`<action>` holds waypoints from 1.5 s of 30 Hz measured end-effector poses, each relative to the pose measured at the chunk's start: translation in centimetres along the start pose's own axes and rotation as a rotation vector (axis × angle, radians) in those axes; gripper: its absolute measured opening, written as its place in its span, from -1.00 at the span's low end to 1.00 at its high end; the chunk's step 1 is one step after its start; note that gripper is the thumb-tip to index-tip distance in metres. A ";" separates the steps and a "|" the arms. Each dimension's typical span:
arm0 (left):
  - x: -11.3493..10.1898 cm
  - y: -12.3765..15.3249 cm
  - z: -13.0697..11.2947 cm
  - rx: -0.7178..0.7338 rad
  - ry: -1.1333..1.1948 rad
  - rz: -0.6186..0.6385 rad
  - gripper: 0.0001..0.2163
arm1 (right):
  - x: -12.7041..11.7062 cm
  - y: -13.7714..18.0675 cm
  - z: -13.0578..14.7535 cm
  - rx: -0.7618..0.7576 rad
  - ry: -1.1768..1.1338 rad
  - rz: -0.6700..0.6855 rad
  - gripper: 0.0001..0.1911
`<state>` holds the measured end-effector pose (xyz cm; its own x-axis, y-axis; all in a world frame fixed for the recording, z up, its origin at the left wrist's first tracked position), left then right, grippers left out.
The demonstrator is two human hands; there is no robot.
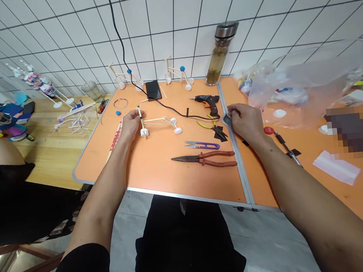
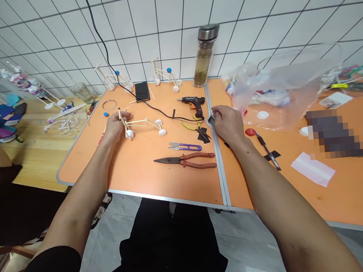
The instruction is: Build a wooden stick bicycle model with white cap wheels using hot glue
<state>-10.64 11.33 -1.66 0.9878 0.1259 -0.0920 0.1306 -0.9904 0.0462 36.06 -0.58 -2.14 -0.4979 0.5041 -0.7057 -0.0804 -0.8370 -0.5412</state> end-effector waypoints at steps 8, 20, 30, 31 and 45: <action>0.0 -0.3 0.3 0.011 -0.013 0.005 -0.79 | -0.2 0.0 0.6 0.018 0.044 0.042 -0.56; 0.1 0.2 -0.3 -0.005 0.002 0.013 -0.83 | 0.0 0.1 0.2 0.011 0.051 0.028 -0.55; -0.1 -0.4 0.0 -0.014 0.001 -0.009 -0.88 | -0.2 0.1 1.0 -0.008 0.067 0.026 -0.52; 0.0 -0.3 0.0 -0.015 -0.003 -0.016 -0.87 | -0.2 0.1 0.9 -0.008 0.062 0.024 -0.52; -0.1 0.3 -0.3 -0.011 0.004 -0.015 -0.87 | 0.1 0.3 0.5 -0.013 0.047 0.039 -0.51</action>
<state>-10.62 11.02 -1.31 0.9861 0.1406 -0.0886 0.1458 -0.9878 0.0554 35.53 -0.87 -2.15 -0.4592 0.4808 -0.7470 -0.0501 -0.8535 -0.5186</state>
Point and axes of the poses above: each hand's wrist, its own y-axis away from the middle knuckle, its own x-axis out of the palm, z = x × y, the point moved 4 cm from there along -y, towards the middle knuckle, and after that the axes turned 10 degrees about -x, right-handed, at the moved point
